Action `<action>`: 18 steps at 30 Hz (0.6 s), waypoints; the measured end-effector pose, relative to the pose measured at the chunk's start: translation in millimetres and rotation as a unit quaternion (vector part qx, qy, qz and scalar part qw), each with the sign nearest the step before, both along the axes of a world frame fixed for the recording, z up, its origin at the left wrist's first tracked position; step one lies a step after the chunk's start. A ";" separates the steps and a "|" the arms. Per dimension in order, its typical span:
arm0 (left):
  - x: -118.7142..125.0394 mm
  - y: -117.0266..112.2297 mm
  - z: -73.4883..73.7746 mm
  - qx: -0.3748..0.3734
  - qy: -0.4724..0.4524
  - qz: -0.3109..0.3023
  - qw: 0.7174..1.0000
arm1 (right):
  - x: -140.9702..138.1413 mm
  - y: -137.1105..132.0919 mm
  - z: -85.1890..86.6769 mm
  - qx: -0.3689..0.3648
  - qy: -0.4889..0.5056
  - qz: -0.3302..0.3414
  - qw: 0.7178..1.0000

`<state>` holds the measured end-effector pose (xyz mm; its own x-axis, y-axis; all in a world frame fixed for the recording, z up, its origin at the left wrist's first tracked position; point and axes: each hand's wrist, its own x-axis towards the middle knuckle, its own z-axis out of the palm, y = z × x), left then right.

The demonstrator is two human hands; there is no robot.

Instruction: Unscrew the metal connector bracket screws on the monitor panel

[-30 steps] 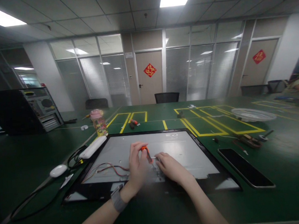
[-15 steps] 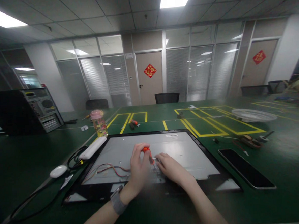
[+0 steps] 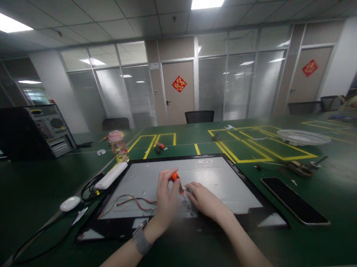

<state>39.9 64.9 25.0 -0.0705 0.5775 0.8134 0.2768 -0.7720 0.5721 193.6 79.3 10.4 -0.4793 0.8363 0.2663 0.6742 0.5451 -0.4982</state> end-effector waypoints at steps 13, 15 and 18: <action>-1.5 -2.8 4.1 -0.019 -0.036 -0.007 0.999 | -0.3 -0.5 0.2 0.003 -0.003 -0.004 1.000; -1.8 -1.9 3.0 -0.020 -0.034 0.004 0.999 | -0.6 -0.7 1.0 0.003 -0.003 -0.004 1.000; -2.6 -2.0 1.2 -0.022 -0.035 0.008 0.999 | -0.6 -0.2 1.3 0.001 -0.004 -0.003 1.000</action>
